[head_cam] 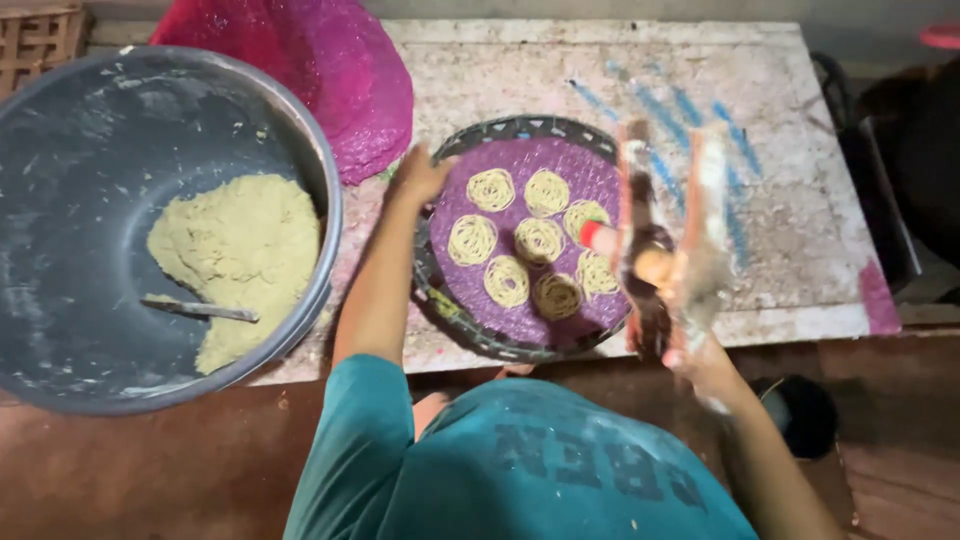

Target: The person uses a manual dough press to extrude dough into spiral noodle shapes onto a purple mat. They repeatedly scoop dough from a metal bowl, press it through the tool, and arrange the formed noodles on the mat. The person switches to a second mat after filling the first one.

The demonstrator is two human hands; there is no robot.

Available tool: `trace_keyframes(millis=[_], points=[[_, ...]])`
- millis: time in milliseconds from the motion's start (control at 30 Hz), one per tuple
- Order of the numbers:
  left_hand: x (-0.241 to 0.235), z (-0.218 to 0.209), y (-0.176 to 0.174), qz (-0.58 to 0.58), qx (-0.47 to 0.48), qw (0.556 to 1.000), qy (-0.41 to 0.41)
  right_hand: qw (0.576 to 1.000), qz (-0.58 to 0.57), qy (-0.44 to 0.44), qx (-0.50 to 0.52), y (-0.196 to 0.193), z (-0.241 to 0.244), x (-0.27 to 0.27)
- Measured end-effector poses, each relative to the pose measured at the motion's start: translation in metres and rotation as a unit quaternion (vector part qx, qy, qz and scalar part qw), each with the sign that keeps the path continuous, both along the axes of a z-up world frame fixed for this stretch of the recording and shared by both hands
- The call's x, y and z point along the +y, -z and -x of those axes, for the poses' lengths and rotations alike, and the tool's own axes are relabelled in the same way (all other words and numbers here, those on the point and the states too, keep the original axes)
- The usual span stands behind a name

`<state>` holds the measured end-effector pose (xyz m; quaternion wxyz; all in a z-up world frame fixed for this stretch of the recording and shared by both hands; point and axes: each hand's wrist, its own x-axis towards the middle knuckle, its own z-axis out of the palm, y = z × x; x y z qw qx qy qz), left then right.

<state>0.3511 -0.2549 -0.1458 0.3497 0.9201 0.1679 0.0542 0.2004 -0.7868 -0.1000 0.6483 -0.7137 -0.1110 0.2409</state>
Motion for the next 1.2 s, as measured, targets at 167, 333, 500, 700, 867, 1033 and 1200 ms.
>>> trace_keyframes(millis=[167, 333, 500, 700, 867, 1033, 1200], points=[[0.010, 0.022, 0.052, 0.510, -0.058, 0.858, -0.022, 0.992, -0.057, 0.061, 0.098, 0.028, -0.007, -0.039], [-0.058, 0.145, 0.050, 0.293, -0.025, 0.931, -0.215, 0.973, -0.160, 0.077, 0.146, 0.047, -0.030, -0.025], [-0.055, 0.179, 0.033, 0.449, -0.142, 0.864, -0.178, 0.980, -0.150, 0.057, 0.118, 0.038, -0.054, 0.018], [-0.050, 0.159, 0.020, 0.480, -0.080, 0.862, -0.141, 0.975, -0.192, -0.034, 0.107, -0.013, -0.059, 0.085], [-0.075, 0.210, -0.022, 0.116, -0.173, 0.974, -0.093, 0.972, -0.114, -0.117, 0.166, -0.051, -0.053, 0.114], [-0.046, 0.148, -0.087, 0.680, -0.259, 0.678, 0.104, 0.929, -0.066, -0.270, 0.246, -0.078, -0.054, 0.138], [-0.055, 0.105, -0.114, 0.846, -0.208, 0.401, 0.283, 0.894, 0.017, -0.321, 0.313, -0.111, -0.061, 0.158]])
